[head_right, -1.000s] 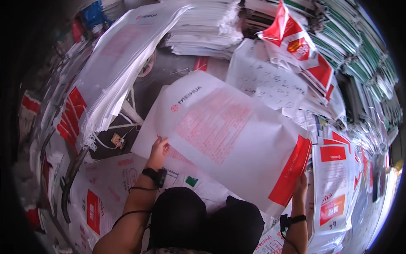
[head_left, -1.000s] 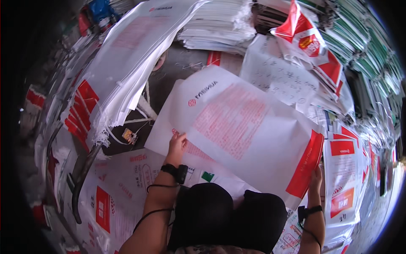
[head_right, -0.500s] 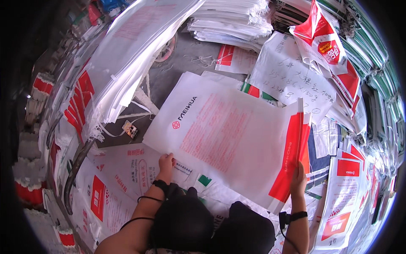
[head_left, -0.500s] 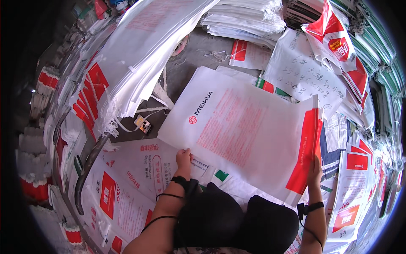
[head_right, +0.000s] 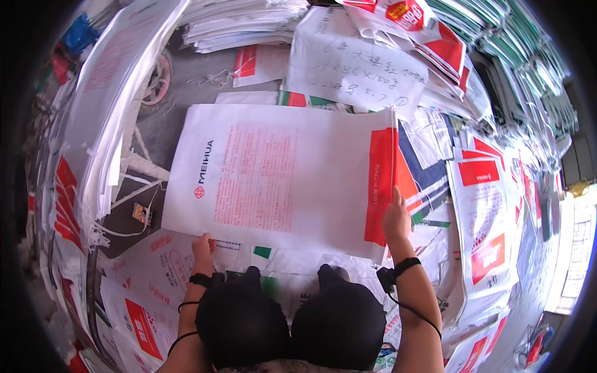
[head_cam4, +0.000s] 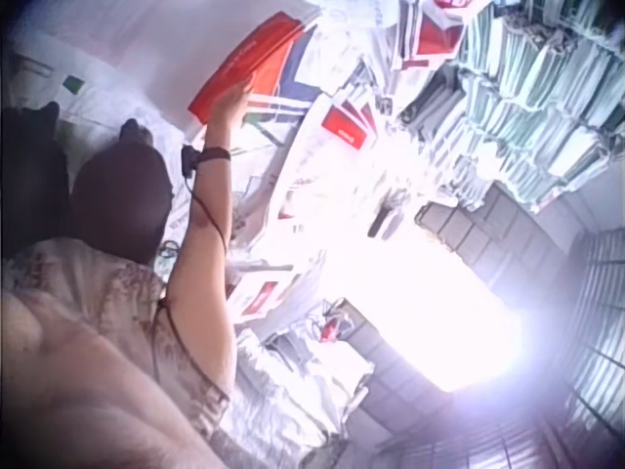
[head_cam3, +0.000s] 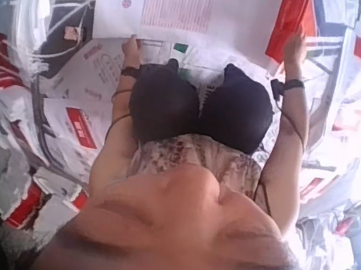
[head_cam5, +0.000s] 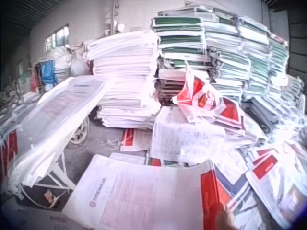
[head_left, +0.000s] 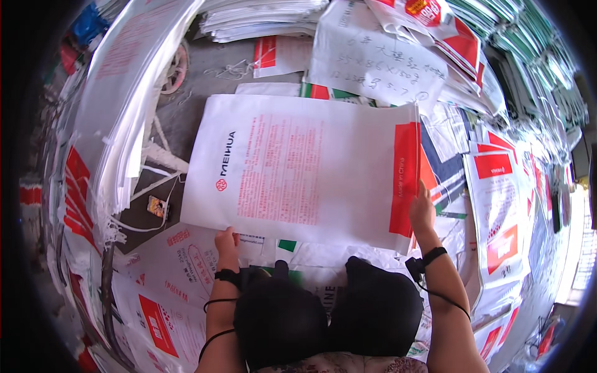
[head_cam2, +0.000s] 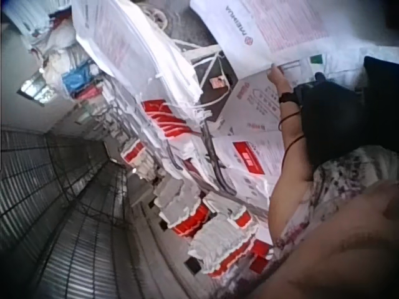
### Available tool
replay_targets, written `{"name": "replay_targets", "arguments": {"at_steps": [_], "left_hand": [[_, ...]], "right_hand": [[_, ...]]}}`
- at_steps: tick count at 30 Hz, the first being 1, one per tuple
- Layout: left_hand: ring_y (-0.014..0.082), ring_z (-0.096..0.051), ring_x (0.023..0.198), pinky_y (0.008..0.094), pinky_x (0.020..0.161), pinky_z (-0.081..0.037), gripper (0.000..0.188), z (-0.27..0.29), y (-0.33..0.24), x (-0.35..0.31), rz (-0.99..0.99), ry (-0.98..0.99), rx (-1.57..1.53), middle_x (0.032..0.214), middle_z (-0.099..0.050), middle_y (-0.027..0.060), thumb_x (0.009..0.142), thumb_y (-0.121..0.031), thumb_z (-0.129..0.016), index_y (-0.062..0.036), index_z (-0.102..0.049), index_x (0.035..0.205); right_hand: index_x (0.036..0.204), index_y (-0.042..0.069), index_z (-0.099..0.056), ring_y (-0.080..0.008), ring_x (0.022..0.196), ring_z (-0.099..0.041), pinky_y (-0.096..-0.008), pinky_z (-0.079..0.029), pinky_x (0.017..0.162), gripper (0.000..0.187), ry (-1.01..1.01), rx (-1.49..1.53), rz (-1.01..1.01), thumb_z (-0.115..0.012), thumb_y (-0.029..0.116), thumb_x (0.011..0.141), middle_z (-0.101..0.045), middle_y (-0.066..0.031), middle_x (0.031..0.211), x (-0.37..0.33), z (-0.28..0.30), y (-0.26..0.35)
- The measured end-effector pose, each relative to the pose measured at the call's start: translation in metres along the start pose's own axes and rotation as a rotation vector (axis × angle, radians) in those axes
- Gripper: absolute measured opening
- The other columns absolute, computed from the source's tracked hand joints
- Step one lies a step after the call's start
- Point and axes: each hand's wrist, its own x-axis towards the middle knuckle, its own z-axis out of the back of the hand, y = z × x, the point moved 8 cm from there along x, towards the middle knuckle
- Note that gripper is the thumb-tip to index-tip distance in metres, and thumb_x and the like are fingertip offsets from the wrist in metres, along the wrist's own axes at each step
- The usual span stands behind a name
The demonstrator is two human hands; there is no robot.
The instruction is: The person organizes printed packaging bags by hand, picking them up from a pile, aligning them, and placing them onto a stack.
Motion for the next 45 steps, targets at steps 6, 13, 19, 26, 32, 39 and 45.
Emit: {"name": "replay_targets", "arguments": {"at_steps": [6, 13, 19, 26, 32, 39, 45], "left_hand": [[0.0161, -0.051, 0.040, 0.0265, 0.037, -0.039, 0.036, 0.002, 0.001, 0.012, 0.018, 0.028, 0.194, 0.055, -0.059, 0.0091, 0.090, -0.025, -0.059, 0.0014, -0.058, 0.065], [0.0166, -0.058, 0.046, 0.0266, 0.037, -0.043, 0.041, 0.000, -0.006, 0.017, 0.094, 0.076, 0.445, 0.062, -0.064, 0.0119, 0.095, -0.032, -0.053, 0.0020, -0.061, 0.073], [0.0166, -0.062, 0.050, 0.0264, 0.040, -0.046, 0.034, -0.009, -0.006, 0.019, 0.152, 0.229, 0.589, 0.069, -0.067, 0.0107, 0.095, -0.029, -0.050, 0.0010, -0.062, 0.083], [0.0166, -0.064, 0.054, 0.0262, 0.043, -0.048, 0.029, -0.008, 0.001, 0.012, 0.252, 0.270, 0.530, 0.073, -0.069, 0.0101, 0.092, -0.026, -0.050, -0.0003, -0.062, 0.085], [0.0161, -0.065, 0.055, 0.0249, 0.045, -0.048, 0.028, -0.028, -0.005, -0.014, 0.180, 0.304, 0.461, 0.073, -0.069, 0.0100, 0.091, -0.025, -0.052, -0.0004, -0.063, 0.086], [0.0158, -0.064, 0.054, 0.0254, 0.046, -0.048, 0.031, -0.013, 0.000, 0.006, 0.139, 0.276, 0.462, 0.075, -0.070, 0.0114, 0.092, -0.028, -0.052, 0.0002, -0.065, 0.086], [0.0167, -0.064, 0.052, 0.0305, 0.047, -0.050, 0.045, -0.035, 0.000, 0.005, 0.014, 0.329, 0.574, 0.064, -0.067, 0.0087, 0.097, -0.035, -0.049, -0.0027, -0.066, 0.071]], "right_hand": [[0.144, 0.008, -0.036, -0.0377, 0.097, -0.065, -0.0469, -0.054, 0.081, 0.054, 0.071, -0.197, 0.083, -0.048, 0.006, 0.091, -0.057, -0.0194, 0.121, 0.014, -0.015, 0.003], [0.139, 0.007, -0.041, -0.0395, 0.094, -0.065, -0.0477, -0.053, 0.079, 0.051, 0.096, -0.260, 0.043, -0.044, -0.001, 0.089, -0.057, -0.0190, 0.115, 0.022, -0.002, 0.028], [0.139, 0.006, -0.040, -0.0373, 0.092, -0.066, -0.0463, -0.055, 0.076, 0.057, 0.070, -0.312, 0.136, -0.050, -0.002, 0.084, -0.056, -0.0186, 0.114, 0.026, 0.000, 0.019], [0.137, 0.005, -0.042, -0.0409, 0.095, -0.063, -0.0470, -0.053, 0.082, 0.056, 0.073, -0.214, 0.205, -0.048, -0.006, 0.083, -0.055, -0.0214, 0.114, 0.030, -0.006, 0.023], [0.139, 0.009, -0.044, -0.0410, 0.101, -0.060, -0.0490, -0.051, 0.083, 0.048, 0.021, -0.159, 0.214, -0.043, 0.003, 0.091, -0.054, -0.0210, 0.115, 0.016, 0.000, 0.003], [0.137, 0.009, -0.047, -0.0404, 0.100, -0.060, -0.0485, -0.052, 0.082, 0.047, 0.087, -0.185, 0.193, -0.043, 0.003, 0.091, -0.055, -0.0205, 0.115, 0.015, -0.013, -0.001], [0.143, 0.005, -0.039, -0.0445, 0.116, -0.051, -0.0472, -0.043, 0.101, 0.055, 0.061, -0.213, 0.341, -0.042, 0.001, 0.089, -0.049, -0.0278, 0.130, 0.016, -0.029, -0.036]]}}
